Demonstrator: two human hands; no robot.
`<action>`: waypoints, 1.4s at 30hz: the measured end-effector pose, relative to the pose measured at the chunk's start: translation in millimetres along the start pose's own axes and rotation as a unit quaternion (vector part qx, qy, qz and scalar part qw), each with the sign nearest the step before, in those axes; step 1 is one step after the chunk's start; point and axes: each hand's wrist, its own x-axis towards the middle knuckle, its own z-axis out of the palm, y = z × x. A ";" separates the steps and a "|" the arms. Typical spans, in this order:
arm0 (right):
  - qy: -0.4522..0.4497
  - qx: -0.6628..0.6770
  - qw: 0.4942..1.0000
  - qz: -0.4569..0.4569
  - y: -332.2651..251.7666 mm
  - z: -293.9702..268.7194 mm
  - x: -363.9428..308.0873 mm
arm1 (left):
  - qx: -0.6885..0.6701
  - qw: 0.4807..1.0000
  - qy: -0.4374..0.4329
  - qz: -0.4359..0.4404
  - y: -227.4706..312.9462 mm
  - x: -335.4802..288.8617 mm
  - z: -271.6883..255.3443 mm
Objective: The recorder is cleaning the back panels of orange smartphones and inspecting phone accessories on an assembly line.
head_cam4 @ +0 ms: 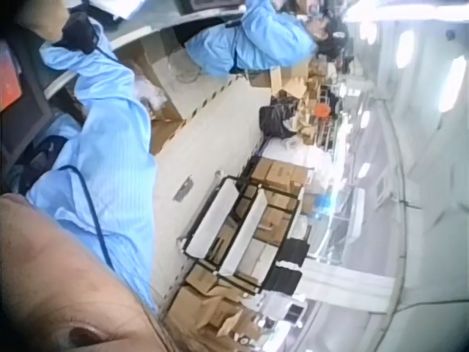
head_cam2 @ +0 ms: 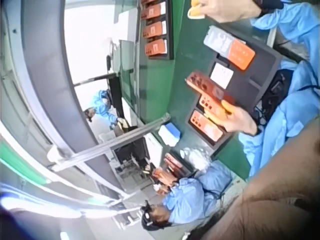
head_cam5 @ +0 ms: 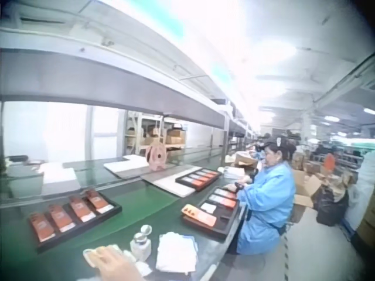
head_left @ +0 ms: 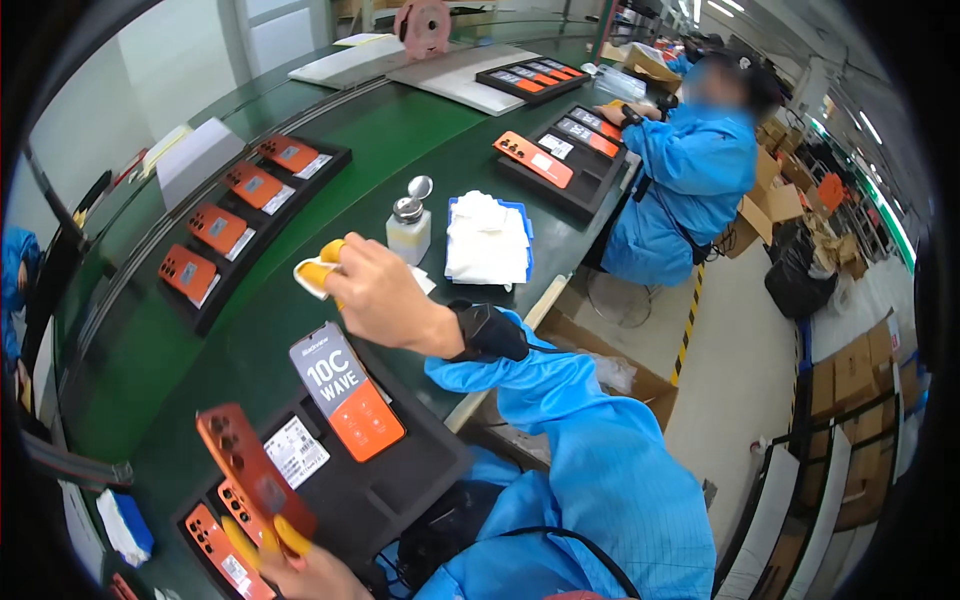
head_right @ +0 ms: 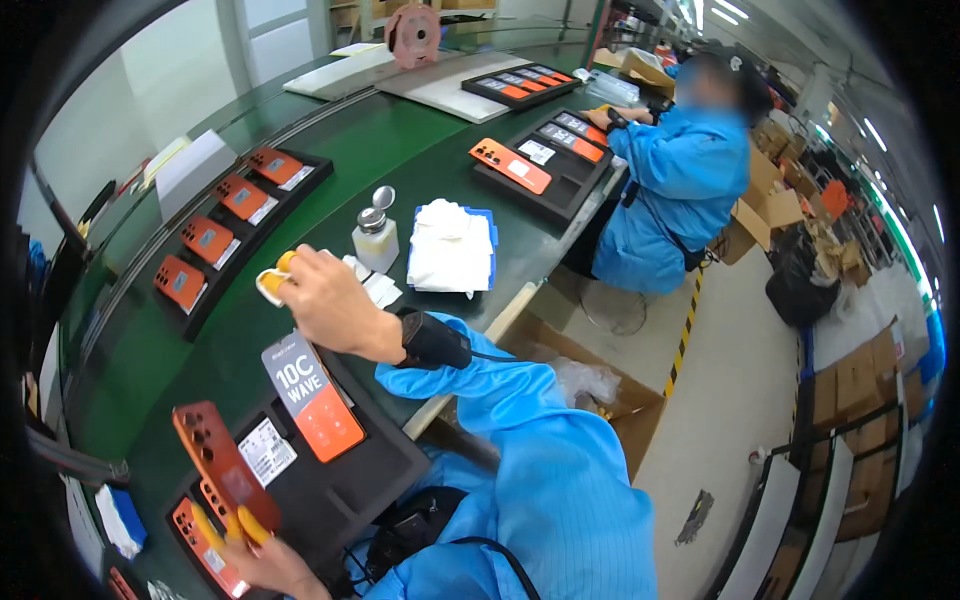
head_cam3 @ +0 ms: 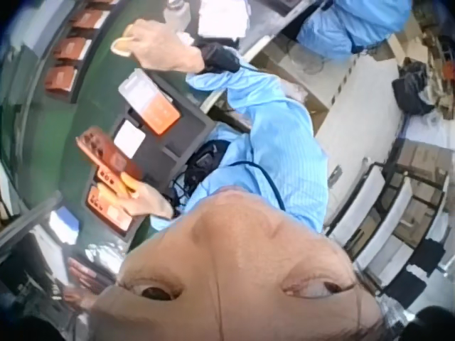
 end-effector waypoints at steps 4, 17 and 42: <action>-0.024 0.136 0.988 -0.064 -43.2 27.0 -4.2 | 0.001 0.998 -0.048 -0.045 -33.8 0.0 20.3; -0.134 0.267 0.912 -0.281 -118.2 23.4 -48.8 | 0.032 0.992 -0.111 -0.048 -41.8 -23.6 6.4; -0.104 0.166 0.963 -0.186 -100.0 46.7 -15.2 | 0.041 0.989 -0.110 -0.088 -41.1 -19.2 11.4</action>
